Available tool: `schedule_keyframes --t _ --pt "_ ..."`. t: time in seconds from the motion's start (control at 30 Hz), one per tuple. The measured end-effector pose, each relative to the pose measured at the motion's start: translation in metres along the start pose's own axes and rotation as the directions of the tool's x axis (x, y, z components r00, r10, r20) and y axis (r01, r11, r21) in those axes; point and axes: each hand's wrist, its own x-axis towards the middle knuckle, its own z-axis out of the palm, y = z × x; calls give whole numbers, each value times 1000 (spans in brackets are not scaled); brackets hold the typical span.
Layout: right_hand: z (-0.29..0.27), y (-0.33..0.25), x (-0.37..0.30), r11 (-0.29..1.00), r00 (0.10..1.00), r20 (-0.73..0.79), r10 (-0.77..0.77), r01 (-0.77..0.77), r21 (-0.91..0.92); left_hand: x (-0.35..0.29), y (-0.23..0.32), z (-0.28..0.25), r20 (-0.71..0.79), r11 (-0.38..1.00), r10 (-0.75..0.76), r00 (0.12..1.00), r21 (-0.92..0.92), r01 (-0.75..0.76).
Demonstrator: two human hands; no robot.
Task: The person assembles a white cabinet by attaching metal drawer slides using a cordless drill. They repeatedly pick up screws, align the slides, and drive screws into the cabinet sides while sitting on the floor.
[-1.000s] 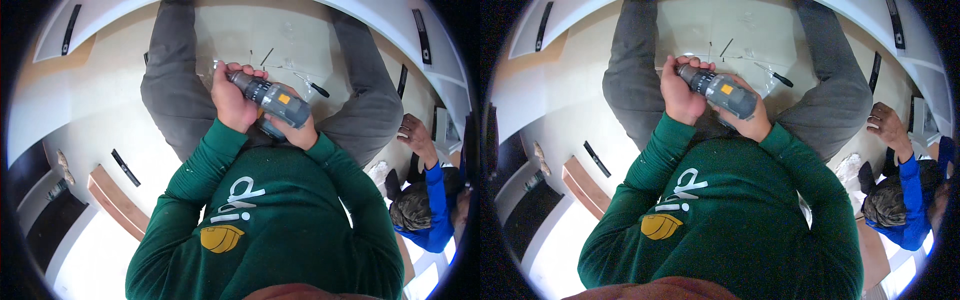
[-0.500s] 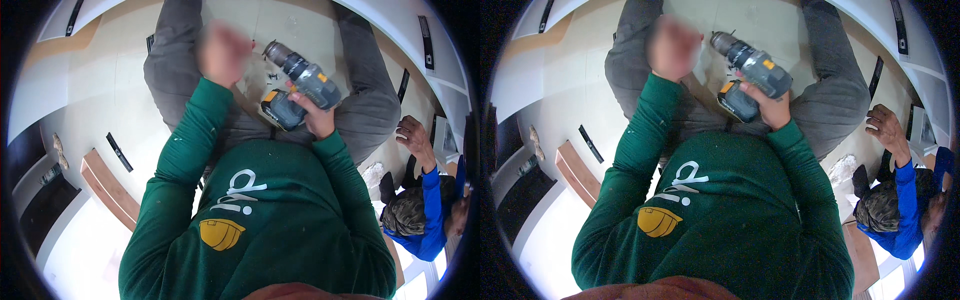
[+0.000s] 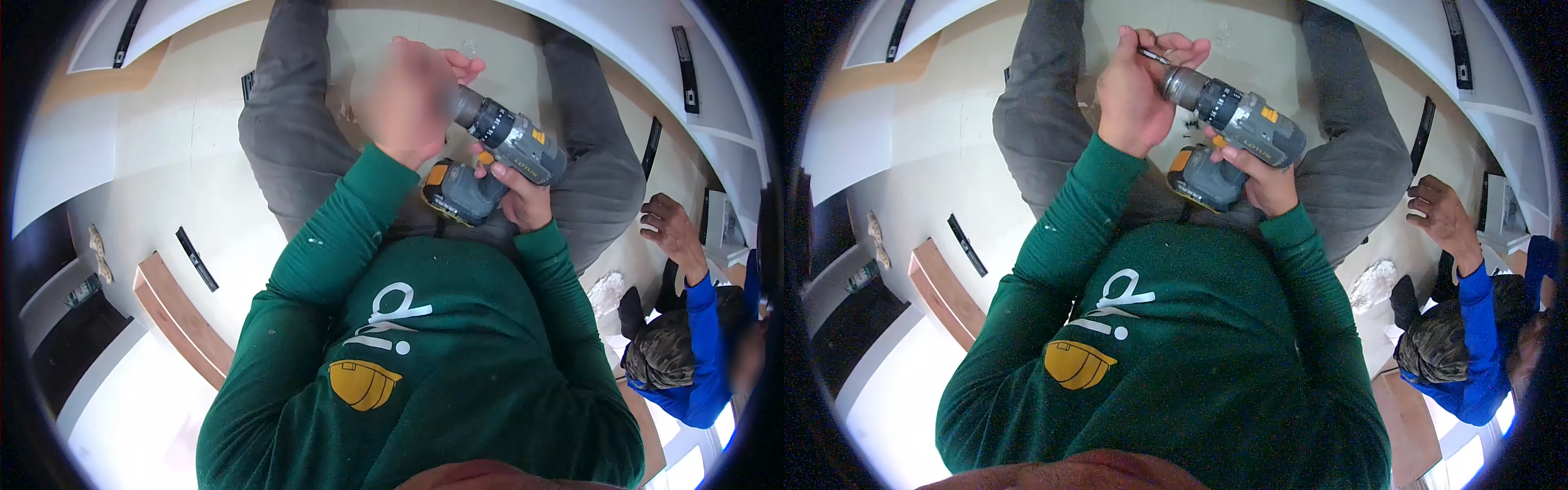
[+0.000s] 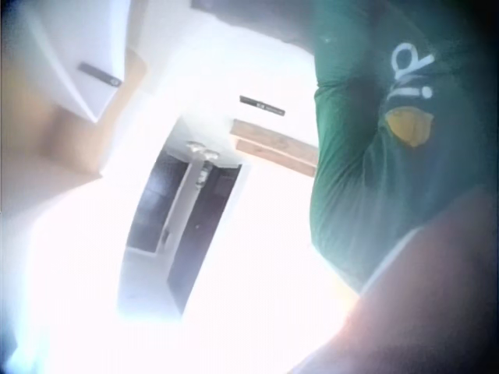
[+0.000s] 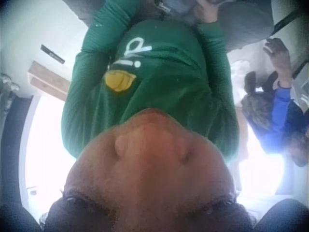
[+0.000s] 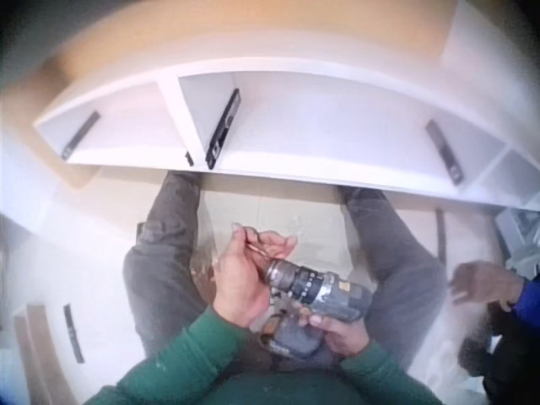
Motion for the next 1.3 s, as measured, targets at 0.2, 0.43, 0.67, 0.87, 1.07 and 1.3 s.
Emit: schedule_keyframes --t 0.2,0.43,0.67,0.87,1.07,1.3 --pt "-12 5 4 970 997 81 16 -35 241 -13 -5 9 97 988 150 984 20 -153" --pt "-2 8 2 966 992 122 -22 -10 257 -26 -20 19 38 967 154 987 202 -158" --pt "-2 10 6 975 990 137 21 -50 216 -16 -28 9 -47 997 63 997 43 -61" --pt "-7 36 4 942 998 61 -14 -8 336 -16 -33 11 -107 981 128 986 156 -111" --pt "-23 22 -23 998 995 -94 -43 48 51 -10 -48 34 -107 998 59 993 12 -58" --pt "-21 -14 -26 937 958 -125 -257 216 -274 -17 -48 70 3 998 -38 999 -57 38"
